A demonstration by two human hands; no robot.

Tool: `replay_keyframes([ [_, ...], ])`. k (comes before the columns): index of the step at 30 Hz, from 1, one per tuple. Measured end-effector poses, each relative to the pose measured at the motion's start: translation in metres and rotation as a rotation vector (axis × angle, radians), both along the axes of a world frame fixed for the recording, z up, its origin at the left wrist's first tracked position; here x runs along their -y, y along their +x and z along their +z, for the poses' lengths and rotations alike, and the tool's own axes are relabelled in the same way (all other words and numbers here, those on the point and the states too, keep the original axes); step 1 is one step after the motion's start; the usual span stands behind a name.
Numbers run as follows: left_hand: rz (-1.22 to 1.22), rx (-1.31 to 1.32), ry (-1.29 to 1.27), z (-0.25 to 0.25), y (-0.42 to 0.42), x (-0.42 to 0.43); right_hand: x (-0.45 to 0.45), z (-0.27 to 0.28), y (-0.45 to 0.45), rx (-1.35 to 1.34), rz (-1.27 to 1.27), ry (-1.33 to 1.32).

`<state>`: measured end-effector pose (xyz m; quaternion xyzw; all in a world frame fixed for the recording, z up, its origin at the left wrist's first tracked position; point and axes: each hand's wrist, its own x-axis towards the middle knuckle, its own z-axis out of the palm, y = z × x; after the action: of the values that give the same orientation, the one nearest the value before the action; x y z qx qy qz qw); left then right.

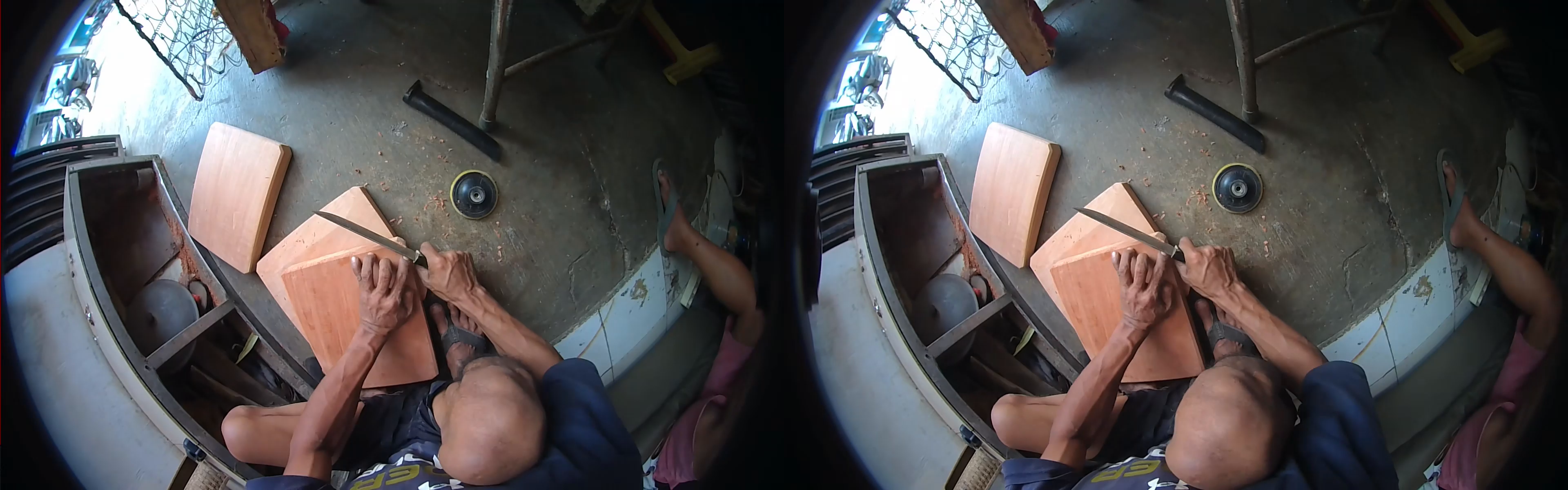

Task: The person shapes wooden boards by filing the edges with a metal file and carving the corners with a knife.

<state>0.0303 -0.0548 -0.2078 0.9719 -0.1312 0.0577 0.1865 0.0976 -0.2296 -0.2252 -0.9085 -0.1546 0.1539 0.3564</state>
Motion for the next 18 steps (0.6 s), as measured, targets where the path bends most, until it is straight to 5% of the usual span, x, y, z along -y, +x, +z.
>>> replay_keyframes([
  [18, -0.019, 0.011, 0.006, 0.0, 0.006, -0.004, 0.004, 0.005, -0.004, -0.009, -0.028, -0.032],
])
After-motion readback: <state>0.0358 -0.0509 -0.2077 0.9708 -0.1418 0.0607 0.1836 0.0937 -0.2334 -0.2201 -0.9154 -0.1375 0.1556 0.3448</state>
